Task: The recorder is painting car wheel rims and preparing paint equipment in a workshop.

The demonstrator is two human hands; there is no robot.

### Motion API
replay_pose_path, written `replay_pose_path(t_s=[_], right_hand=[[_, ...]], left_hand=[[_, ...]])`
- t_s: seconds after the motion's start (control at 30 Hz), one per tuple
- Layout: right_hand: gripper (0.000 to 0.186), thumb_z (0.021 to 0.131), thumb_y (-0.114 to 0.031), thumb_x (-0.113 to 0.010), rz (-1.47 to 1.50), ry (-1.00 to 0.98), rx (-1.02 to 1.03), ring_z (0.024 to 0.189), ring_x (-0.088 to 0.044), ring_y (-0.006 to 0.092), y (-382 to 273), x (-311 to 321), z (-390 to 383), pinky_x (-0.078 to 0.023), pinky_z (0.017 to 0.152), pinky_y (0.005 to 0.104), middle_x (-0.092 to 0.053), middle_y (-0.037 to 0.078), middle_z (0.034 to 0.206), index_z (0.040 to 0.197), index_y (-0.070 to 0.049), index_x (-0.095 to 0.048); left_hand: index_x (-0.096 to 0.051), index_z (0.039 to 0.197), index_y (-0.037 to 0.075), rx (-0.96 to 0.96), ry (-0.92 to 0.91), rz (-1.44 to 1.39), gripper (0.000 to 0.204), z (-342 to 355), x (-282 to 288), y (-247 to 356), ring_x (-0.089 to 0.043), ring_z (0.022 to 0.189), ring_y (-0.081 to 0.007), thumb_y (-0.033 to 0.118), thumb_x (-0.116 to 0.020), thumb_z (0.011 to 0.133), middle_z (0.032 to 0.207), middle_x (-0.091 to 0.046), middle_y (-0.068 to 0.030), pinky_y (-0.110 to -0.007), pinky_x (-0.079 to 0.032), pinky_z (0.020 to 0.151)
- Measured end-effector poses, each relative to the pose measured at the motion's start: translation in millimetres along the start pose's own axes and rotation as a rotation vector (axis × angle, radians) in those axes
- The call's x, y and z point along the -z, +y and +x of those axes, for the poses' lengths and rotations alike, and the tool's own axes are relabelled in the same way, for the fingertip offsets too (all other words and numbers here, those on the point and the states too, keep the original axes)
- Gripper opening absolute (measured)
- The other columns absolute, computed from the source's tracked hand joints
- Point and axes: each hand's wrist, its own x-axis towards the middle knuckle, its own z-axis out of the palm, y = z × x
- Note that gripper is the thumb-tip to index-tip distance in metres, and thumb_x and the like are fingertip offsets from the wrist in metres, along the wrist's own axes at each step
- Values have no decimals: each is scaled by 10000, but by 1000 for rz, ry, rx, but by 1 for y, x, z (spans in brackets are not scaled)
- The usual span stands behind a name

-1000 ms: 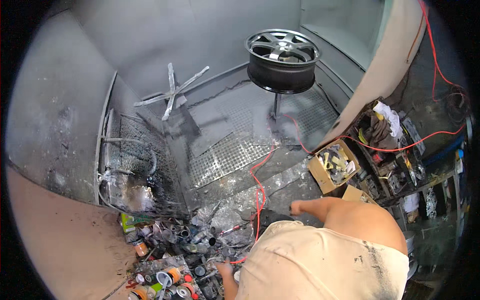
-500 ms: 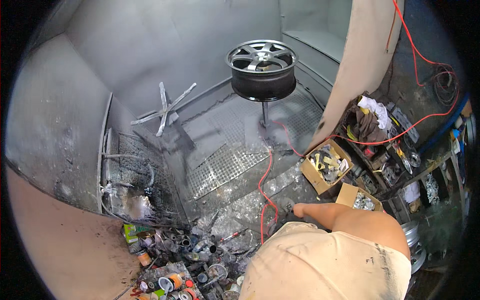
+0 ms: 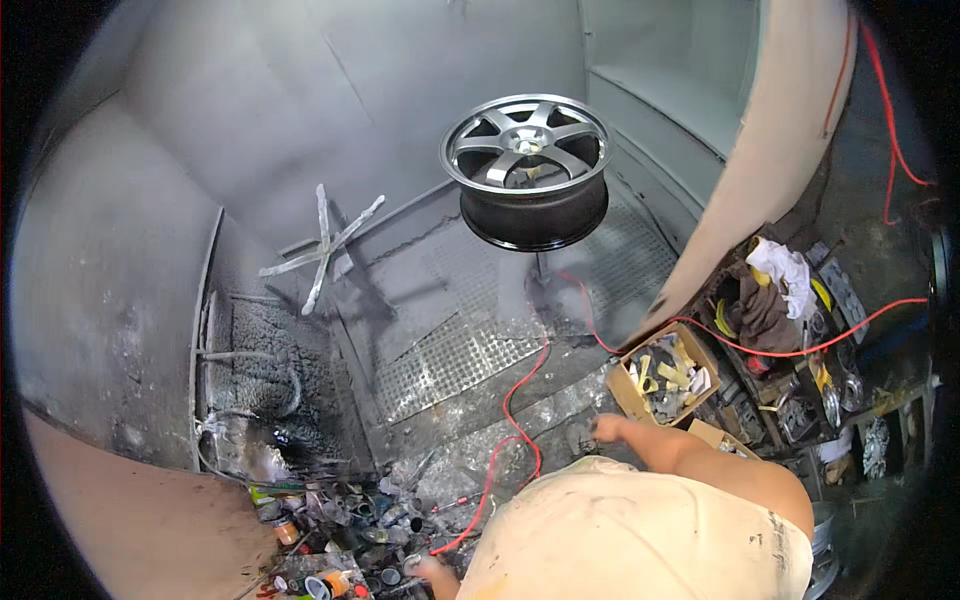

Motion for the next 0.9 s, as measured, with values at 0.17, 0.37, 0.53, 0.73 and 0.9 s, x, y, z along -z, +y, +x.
replay_pose_path(t_s=[0.17,0.37,0.53,0.73,0.9], right_hand=[[517,843,-389,-675,235,171,-131,1105,-656,423,93,51,21,-510,959,470,-681,273,1194,1218,-32,-685],[504,862,-385,-647,241,294,-283,1082,-659,434,164,93,33,-513,951,469,-680,292,1160,1179,4,-687],[442,870,-355,-670,502,406,-340,1000,-684,435,175,88,55,-527,907,465,-711,277,1057,1108,16,-709],[555,861,-402,-688,447,209,-289,1139,-642,414,107,141,57,-505,970,451,-668,275,1216,1230,12,-661],[525,906,-371,-713,402,172,-253,1016,-676,360,77,178,73,-527,887,407,-693,251,1131,1263,5,-638]], left_hand=[[-467,1239,39,-687,-25,325,506,-25,-55,50,-566,874,-231,-80,-689,800,1110,-556,-120,-364,-504,792],[-505,1241,27,-488,-544,283,460,-53,-135,94,-566,950,-225,-27,-709,832,1084,-574,-112,-342,-464,884],[-585,1175,47,-470,-560,488,389,-75,-207,127,-581,992,-239,11,-734,818,1088,-612,-133,-357,-460,915],[-600,1187,29,-306,-815,745,406,-68,-318,170,-655,996,-306,43,-739,807,1042,-672,-120,-404,-508,900],[-589,1050,14,-275,-1033,675,243,16,-402,151,-610,848,-201,13,-712,840,936,-650,-94,-358,-533,792]])
